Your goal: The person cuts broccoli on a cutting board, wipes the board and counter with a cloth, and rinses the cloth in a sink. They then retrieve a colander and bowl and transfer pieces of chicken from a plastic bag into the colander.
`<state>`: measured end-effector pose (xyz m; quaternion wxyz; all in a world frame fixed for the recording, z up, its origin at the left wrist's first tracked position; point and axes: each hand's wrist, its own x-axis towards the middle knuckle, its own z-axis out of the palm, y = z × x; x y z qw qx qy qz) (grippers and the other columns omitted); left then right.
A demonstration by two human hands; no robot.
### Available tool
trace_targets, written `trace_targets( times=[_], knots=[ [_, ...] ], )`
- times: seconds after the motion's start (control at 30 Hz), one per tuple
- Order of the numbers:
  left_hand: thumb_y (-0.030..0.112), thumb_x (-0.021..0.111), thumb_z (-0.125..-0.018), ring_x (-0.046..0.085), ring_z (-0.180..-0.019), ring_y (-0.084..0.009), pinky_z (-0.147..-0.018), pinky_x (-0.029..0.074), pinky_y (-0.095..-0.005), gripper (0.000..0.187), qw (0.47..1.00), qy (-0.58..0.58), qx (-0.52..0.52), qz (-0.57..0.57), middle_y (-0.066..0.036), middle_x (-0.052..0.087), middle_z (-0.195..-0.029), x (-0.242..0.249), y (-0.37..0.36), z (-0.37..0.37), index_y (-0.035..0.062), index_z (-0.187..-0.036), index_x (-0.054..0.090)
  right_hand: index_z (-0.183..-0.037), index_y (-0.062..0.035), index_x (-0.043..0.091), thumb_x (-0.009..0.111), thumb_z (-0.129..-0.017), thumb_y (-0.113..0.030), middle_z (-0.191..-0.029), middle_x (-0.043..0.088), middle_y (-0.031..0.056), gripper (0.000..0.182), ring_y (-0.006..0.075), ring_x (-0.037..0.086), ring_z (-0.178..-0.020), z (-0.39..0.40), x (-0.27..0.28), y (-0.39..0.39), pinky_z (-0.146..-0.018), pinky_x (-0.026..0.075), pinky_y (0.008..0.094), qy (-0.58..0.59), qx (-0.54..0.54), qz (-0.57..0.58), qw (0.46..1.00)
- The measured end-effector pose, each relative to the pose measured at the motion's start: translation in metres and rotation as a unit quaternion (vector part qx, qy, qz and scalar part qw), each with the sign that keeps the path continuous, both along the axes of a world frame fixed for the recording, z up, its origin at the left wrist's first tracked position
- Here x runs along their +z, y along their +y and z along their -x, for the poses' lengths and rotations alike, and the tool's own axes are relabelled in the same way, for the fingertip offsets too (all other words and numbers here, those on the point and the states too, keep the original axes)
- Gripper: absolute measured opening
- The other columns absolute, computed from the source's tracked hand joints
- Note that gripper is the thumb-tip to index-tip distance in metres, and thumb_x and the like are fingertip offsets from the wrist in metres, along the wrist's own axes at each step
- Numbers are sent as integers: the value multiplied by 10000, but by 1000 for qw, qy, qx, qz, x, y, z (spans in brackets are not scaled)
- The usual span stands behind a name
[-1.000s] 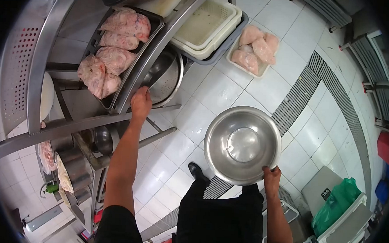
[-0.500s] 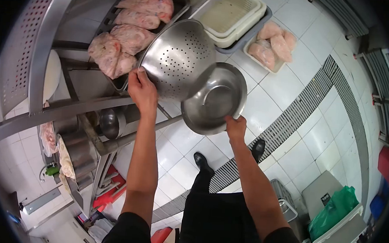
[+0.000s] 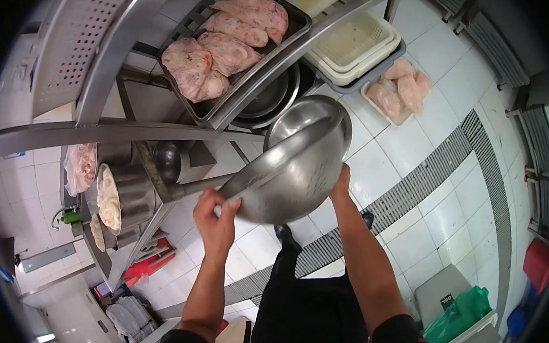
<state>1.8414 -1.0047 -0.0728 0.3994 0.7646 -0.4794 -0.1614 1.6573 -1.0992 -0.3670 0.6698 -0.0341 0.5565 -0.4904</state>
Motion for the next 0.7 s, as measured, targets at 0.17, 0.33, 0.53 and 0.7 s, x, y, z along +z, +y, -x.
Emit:
trace_targets(
  times=[0.17,0.33,0.53,0.7],
  knots=[
    [172,743,-782,439,-650,-222,-657,349,-344,314,993,-71,62,-76,-70,466,-629,18,96,-15,23,-650,500,-1020,44,624,646,-814,-63,-876,662,112,233,226,664,-684,38,24,0,-611,589,349,129,210,-23,969],
    [245,738,-799,473,-522,-291,-548,389,-415,387,923,-66,262,-273,-150,530,-571,22,232,-40,-26,-629,521,-1176,12,595,697,-807,-102,-1008,671,97,399,197,651,-836,159,-61,34,-647,535,329,239,204,57,948],
    [438,676,-836,612,-606,-425,-598,464,-503,469,767,-230,531,-276,-225,618,-633,57,470,-100,-3,-677,647,-1227,60,508,679,-805,-140,-1113,616,133,497,224,603,-919,250,135,88,-809,501,359,245,174,69,951],
    [329,669,-864,471,-461,-298,-511,375,-457,450,681,-290,659,-132,-186,509,-536,191,542,-161,-50,-665,531,-1048,32,536,617,-793,-95,-894,611,64,297,159,561,-787,238,245,120,-716,472,318,278,241,64,928]
  ],
)
